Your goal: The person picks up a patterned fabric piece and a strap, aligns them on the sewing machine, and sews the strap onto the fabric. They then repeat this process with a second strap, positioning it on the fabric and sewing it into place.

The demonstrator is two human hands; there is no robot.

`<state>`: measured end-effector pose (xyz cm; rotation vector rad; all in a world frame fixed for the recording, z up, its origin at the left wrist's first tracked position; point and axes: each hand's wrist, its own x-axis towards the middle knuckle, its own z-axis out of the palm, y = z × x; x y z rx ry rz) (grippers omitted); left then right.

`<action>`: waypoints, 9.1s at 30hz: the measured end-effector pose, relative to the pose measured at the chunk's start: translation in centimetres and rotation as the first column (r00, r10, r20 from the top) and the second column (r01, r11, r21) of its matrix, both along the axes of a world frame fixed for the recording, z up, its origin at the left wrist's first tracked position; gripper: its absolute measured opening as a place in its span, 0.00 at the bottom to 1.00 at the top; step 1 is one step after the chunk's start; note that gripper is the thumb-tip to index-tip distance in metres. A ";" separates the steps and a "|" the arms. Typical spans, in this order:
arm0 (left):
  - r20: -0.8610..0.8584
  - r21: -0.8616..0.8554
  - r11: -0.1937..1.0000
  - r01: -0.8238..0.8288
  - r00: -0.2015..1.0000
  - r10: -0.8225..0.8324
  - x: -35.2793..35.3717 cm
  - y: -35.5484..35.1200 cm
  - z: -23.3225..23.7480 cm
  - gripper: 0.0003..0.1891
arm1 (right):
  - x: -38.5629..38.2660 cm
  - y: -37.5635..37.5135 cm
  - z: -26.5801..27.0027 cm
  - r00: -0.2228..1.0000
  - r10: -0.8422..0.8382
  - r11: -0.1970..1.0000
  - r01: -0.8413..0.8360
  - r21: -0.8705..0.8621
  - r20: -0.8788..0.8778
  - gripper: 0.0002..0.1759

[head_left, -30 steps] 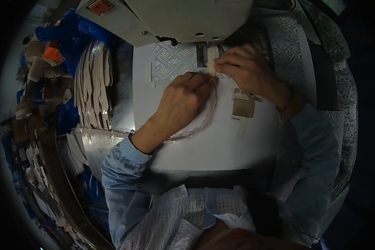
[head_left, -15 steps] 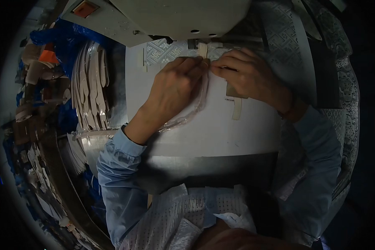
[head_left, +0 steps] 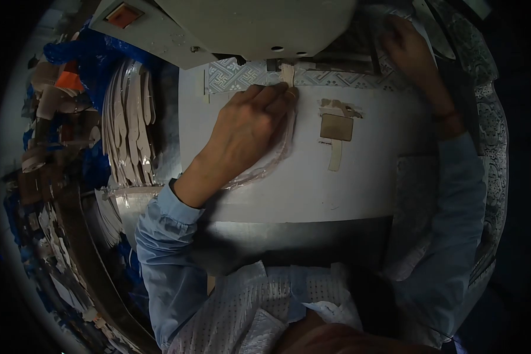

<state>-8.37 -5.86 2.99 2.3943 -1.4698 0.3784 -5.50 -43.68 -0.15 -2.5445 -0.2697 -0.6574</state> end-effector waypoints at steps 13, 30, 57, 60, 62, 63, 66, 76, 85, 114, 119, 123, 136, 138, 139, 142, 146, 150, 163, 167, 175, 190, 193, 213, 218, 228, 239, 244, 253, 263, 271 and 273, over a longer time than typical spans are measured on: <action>-0.156 -0.842 0.463 -0.276 -0.698 -0.699 -15.0 0.4 10.7 0.34 | 7.0 -4.5 -2.1 0.910 -0.415 0.868 0.389 0.308 0.018 0.21; -0.579 0.007 0.864 -0.503 0.703 0.413 11.0 8.0 5.0 0.15 | 7.2 -5.0 -2.1 0.885 -0.348 0.540 0.459 0.706 -0.309 0.38; 0.039 -0.274 0.922 -0.273 0.955 0.294 17.7 11.7 -4.7 0.16 | 9.5 -0.2 -0.9 0.913 -0.255 0.766 0.391 0.510 -0.318 0.18; -0.007 -0.244 0.878 -0.412 0.906 0.424 17.7 14.1 -4.2 0.17 | 9.6 2.4 0.1 0.956 -0.265 0.856 0.293 0.427 -0.125 0.17; -0.064 -0.179 0.866 -0.467 0.884 0.464 17.6 14.5 -3.5 0.16 | 8.5 1.9 0.2 0.969 -0.249 0.913 0.235 0.333 -0.001 0.17; -0.073 -0.179 0.869 -0.462 0.887 0.457 17.7 14.5 -3.5 0.16 | 6.9 1.0 0.3 0.971 -0.231 0.938 0.207 0.277 0.060 0.16; -0.060 -0.307 0.894 -0.325 0.945 0.323 17.8 14.4 -3.7 0.16 | -0.1 1.7 0.4 0.966 -0.144 0.988 0.126 0.092 0.216 0.16; -0.004 -0.260 0.918 -0.301 0.951 0.311 18.3 15.3 -3.6 0.19 | -13.9 10.8 -0.2 0.993 -0.104 0.968 0.115 -0.224 0.061 0.26; -0.039 -0.249 0.905 -0.345 0.937 0.347 17.6 14.8 -3.3 0.19 | -14.0 11.2 -0.4 0.990 -0.137 0.964 0.140 -0.225 0.028 0.29; -0.043 -0.244 0.841 -0.482 0.872 0.487 16.4 13.8 -2.0 0.18 | -13.6 10.8 -0.5 0.990 -0.114 0.949 0.086 -0.303 -0.077 0.28; -0.199 -0.300 0.767 -0.567 0.824 0.531 14.9 12.6 -1.4 0.17 | -13.6 10.9 -0.1 0.983 -0.121 0.948 0.074 -0.310 -0.136 0.27; -0.213 -0.312 0.788 -0.531 0.847 0.487 14.7 12.6 -1.2 0.17 | -13.5 10.9 0.2 0.981 -0.129 0.947 0.078 -0.311 -0.146 0.26; -0.157 -0.263 0.793 -0.549 0.836 0.526 14.8 12.7 -1.2 0.17 | -13.4 10.9 0.1 0.986 -0.102 0.957 0.062 -0.284 -0.129 0.26; -0.142 -0.272 0.781 -0.562 0.826 0.545 14.7 12.4 -1.2 0.17 | -13.5 11.0 0.4 0.985 -0.109 0.952 0.065 -0.298 -0.133 0.26; -0.146 -0.275 0.781 -0.562 0.827 0.543 14.7 12.4 -1.2 0.17 | -13.5 11.0 0.4 0.985 -0.111 0.951 0.066 -0.302 -0.134 0.26; -0.197 -0.248 0.783 -0.570 0.821 0.536 14.8 12.6 -1.1 0.17 | -13.5 11.0 0.4 0.982 -0.118 0.947 0.067 -0.314 -0.145 0.25; -0.129 -0.244 0.786 -0.568 0.823 0.554 15.4 12.8 -2.1 0.17 | -13.4 10.8 0.2 0.984 -0.117 0.951 0.073 -0.300 -0.131 0.26; -0.142 -0.199 0.811 -0.550 0.835 0.531 15.1 12.3 -1.3 0.19 | -13.7 10.8 0.9 0.989 -0.107 0.936 0.067 -0.345 -0.099 0.25; -0.202 0.453 0.848 -0.274 0.895 0.397 -5.0 17.3 5.0 0.54 | -13.6 10.8 0.4 0.990 -0.065 0.962 0.029 -0.271 -0.127 0.23; 0.011 0.399 0.889 -0.224 0.971 0.240 -6.8 15.1 5.6 0.53 | -13.7 11.0 1.1 0.983 -0.057 0.961 0.006 -0.276 -0.177 0.22; -0.058 0.158 0.944 0.290 0.957 -0.285 -4.3 6.6 4.3 0.28 | -18.6 23.1 8.8 0.788 0.614 0.771 -0.588 -0.243 0.042 0.17; -0.236 -0.145 0.989 -0.010 0.971 -0.025 -7.2 11.0 2.2 0.18 | -17.2 14.5 8.8 0.928 0.370 -0.045 -0.028 0.999 0.043 0.18; -0.132 -0.089 0.996 -0.004 0.991 -0.008 -7.2 11.7 2.1 0.15 | -16.0 11.0 8.0 0.979 0.198 -0.067 -0.035 0.997 0.048 0.18; -0.809 -0.577 0.805 -0.139 0.232 -0.540 -5.8 -2.0 13.0 0.28 | -20.1 22.4 9.9 0.680 0.698 0.535 -0.288 0.794 -0.224 0.15; -0.541 -0.821 0.550 -0.150 -0.102 -0.835 -4.3 -4.2 14.3 0.20 | -22.2 23.0 7.8 0.643 0.709 0.492 -0.160 0.856 -0.288 0.16; -0.823 -0.532 0.817 -0.225 -0.088 -0.560 -10.7 -1.2 8.0 0.23 | -21.4 22.7 4.5 0.517 0.833 0.305 -0.132 0.943 -0.198 0.15; -0.812 -0.438 0.897 -0.059 -0.403 -0.423 -9.7 1.4 7.4 0.24 | -16.9 13.8 14.8 0.959 0.282 0.689 -0.197 0.698 -0.007 0.15; -0.950 -0.221 0.974 -0.055 0.238 -0.202 -10.1 2.7 6.1 0.22 | -13.1 13.3 13.9 0.964 0.262 0.740 -0.173 0.650 -0.043 0.15; -0.855 -0.086 0.995 -0.049 0.516 -0.048 -7.8 6.6 6.6 0.22 | -10.7 12.2 11.9 0.978 0.186 0.749 -0.080 0.658 -0.093 0.15; 0.219 -0.079 0.952 0.295 0.937 -0.272 -3.2 -1.9 0.5 0.18 | -8.0 14.4 3.2 0.875 0.298 0.648 0.107 0.754 -0.381 0.13; 0.068 -0.126 0.990 0.067 0.996 -0.059 -0.8 -1.4 -0.5 0.17 | -3.1 15.0 1.4 0.989 0.114 0.961 -0.087 0.262 -0.091 0.10; 0.025 -0.128 0.991 0.046 0.999 -0.043 -0.4 -1.4 -0.7 0.17 | -3.1 14.9 2.1 0.970 0.237 0.970 -0.234 -0.056 0.055 0.19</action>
